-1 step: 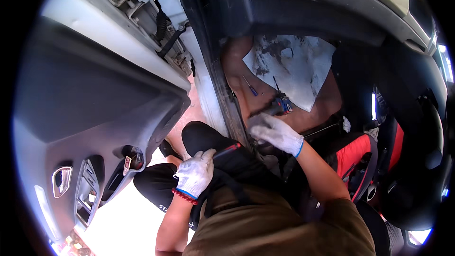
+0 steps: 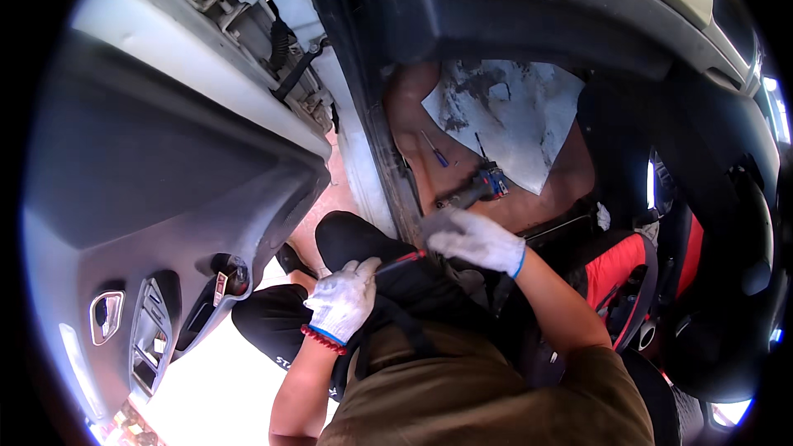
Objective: The person removes the interior door panel of a car. They use a screwdriver to pry off trim pieces and unscrew fasteners, then detach the electrical connector for the window controls before pulling the panel away from the door frame.
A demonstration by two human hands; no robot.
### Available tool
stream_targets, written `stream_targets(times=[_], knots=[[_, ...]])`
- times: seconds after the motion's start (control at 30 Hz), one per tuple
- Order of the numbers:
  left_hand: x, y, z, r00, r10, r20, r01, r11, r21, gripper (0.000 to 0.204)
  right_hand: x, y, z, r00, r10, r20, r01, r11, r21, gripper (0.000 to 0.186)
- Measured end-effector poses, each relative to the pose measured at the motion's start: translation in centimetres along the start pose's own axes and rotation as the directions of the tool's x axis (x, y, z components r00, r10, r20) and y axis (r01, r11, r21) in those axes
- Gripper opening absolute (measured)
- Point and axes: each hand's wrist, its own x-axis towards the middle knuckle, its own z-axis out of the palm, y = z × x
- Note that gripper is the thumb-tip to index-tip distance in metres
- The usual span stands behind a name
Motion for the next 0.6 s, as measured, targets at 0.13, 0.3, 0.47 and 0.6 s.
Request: stream_targets(times=[0.13,0.3,0.47,0.6], knots=[[3.2,2.0,0.5,0.956,0.289,-0.052,-0.283,0.954,0.096,0.039,0.2,-1.0,2.7,0.967,-0.013,0.256,0.238,0.418,-0.877,0.043],[3.0,3.2,-3.3,0.883,0.239,-0.403,-0.279,0.96,-0.041,0.059,3.0,1.9,-10.4,0.923,-0.289,0.253,0.181,-0.252,-0.951,0.028],[-0.4,0.4,-5.8,0.856,0.07,-0.511,-0.155,0.98,-0.124,0.05,12.7,3.9,-16.7,0.895,-0.039,-0.445,-0.432,0.177,-0.884,0.026],[-5.3,-2.3,-7.7,0.841,-0.048,-0.539,-0.029,0.991,-0.134,0.035,17.0,9.9,-21.7,0.884,-0.181,-0.43,-0.466,-0.391,-0.793,0.045]])
